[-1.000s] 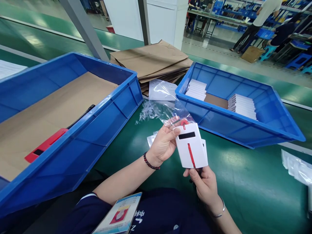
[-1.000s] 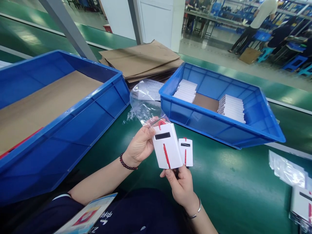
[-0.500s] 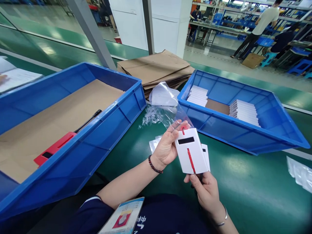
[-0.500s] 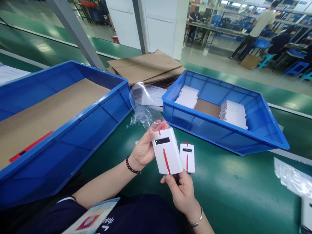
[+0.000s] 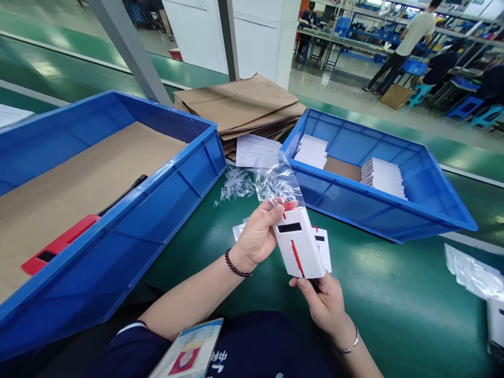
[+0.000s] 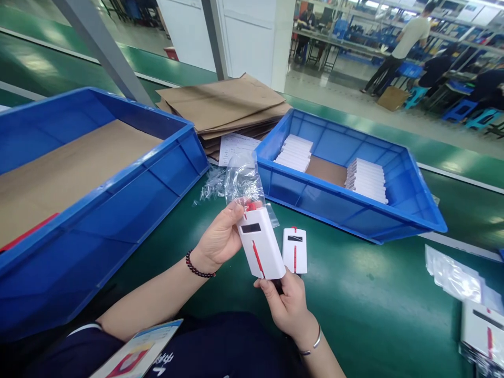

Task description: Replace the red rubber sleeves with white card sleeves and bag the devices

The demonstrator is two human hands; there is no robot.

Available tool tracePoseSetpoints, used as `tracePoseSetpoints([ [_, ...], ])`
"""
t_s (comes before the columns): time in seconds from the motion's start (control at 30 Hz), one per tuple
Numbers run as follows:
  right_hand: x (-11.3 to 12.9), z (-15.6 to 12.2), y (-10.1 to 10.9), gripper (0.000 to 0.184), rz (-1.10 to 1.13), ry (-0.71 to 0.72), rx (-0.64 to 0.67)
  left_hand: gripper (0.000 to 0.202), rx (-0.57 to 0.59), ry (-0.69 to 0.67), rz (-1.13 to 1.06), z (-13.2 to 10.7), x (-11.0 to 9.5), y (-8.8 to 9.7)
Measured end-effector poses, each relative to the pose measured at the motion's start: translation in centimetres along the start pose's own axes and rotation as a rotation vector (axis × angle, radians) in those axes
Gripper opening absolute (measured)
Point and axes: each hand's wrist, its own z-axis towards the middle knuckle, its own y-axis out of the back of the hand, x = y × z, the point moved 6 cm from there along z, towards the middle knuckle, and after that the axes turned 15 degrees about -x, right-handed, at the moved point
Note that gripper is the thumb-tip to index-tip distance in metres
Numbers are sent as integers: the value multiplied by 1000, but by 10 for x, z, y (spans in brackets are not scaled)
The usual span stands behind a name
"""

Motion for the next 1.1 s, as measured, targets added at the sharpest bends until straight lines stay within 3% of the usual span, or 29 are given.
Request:
tracePoseSetpoints([
  [0.33, 5, 1, 1, 9, -1, 15, -82, 45, -36, 69, 2, -5, 14, 7],
  [0.53, -9, -7, 2, 12, 47, -40, -94, 32, -1, 53, -73, -7, 8, 3],
  [0.7, -17, -10, 6, 13, 80, -90, -151, 18, -37, -1, 29, -3, 5, 7],
  [0.87, -11, -2, 7, 13, 149, -161, -187, 29, -50, -123, 116, -2, 3, 12],
  [1.1, -12, -5, 5, 12, 231, -215, -140, 42, 41, -100, 174, -4, -2, 8],
])
